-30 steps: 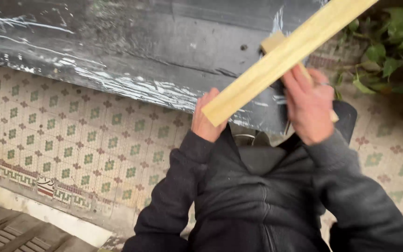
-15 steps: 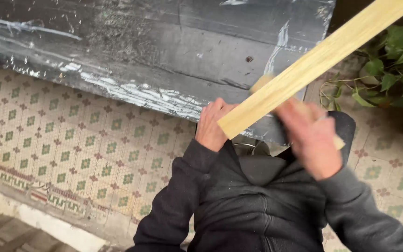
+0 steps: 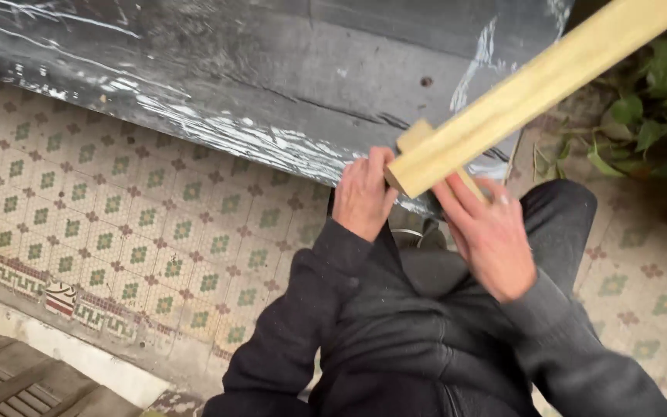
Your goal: Sanding the surfaces and edges of a wooden picture frame using a sanding block.
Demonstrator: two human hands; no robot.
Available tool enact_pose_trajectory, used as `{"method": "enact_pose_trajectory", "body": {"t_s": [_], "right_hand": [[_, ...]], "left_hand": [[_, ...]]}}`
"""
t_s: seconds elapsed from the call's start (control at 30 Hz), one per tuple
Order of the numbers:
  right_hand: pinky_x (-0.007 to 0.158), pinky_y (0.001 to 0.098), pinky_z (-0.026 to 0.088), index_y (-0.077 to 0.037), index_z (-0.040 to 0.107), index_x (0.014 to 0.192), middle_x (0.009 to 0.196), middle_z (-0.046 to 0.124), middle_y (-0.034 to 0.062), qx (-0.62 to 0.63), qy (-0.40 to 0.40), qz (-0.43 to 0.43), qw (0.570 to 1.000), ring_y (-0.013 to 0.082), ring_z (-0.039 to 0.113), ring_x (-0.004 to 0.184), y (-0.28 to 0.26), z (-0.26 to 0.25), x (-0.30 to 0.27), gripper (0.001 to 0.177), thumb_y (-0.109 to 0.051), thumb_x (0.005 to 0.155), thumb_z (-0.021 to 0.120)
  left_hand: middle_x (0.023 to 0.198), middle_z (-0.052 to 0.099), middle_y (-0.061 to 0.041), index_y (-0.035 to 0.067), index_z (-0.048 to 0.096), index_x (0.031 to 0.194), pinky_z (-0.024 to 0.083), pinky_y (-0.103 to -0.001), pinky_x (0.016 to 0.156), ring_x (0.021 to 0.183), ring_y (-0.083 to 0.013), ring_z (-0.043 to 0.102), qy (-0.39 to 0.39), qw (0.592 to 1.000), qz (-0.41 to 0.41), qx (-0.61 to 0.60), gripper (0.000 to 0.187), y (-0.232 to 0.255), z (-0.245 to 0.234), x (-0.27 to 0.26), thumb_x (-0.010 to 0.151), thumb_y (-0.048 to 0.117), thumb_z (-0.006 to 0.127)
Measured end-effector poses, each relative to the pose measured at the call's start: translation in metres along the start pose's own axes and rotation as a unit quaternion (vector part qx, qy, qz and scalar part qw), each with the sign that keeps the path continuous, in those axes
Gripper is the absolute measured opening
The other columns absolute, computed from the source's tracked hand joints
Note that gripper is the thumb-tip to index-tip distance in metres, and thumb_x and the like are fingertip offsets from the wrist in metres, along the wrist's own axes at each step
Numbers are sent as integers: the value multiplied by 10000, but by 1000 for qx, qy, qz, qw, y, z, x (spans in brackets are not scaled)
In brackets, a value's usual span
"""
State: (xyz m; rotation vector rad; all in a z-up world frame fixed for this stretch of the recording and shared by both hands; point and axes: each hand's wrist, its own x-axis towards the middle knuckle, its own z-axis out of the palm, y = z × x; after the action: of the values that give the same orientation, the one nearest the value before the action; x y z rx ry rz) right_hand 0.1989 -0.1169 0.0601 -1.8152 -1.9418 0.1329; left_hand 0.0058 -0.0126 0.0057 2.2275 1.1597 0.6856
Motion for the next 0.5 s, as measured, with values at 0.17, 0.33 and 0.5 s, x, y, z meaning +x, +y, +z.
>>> {"method": "enact_pose_trajectory", "body": {"t_s": [0.17, 0.33, 0.5], "right_hand": [[1000, 498, 460, -96, 629, 1386, 1439, 605, 122, 27, -35, 11, 999, 418, 568, 1190, 14, -3, -21, 579, 4, 819, 694], [1043, 505, 446, -93, 638, 1328, 1463, 593, 133, -19, -1, 5, 1000, 442, 544, 1258, 19, 0, -5, 483, -73, 852, 720], [994, 491, 457, -93, 624, 1340, 1391, 602, 108, -31, -15, 9, 999, 385, 570, 1181, 19, -2, -4, 458, -41, 891, 704]], "left_hand": [[1003, 634, -116, 81, 503, 1136, 459, -457, 853, 999, -347, 614, -23, 1000, -15, -11, 514, 1, -6, -21, 728, 32, 811], [1049, 668, -104, 60, 502, 1224, 529, -438, 807, 985, -346, 675, -8, 997, 39, -66, 495, 12, -31, -9, 812, 59, 777], [1050, 612, -113, 78, 512, 1221, 565, -408, 722, 903, -324, 700, 41, 998, 35, -28, 370, 10, -15, -22, 928, 87, 738]]}}
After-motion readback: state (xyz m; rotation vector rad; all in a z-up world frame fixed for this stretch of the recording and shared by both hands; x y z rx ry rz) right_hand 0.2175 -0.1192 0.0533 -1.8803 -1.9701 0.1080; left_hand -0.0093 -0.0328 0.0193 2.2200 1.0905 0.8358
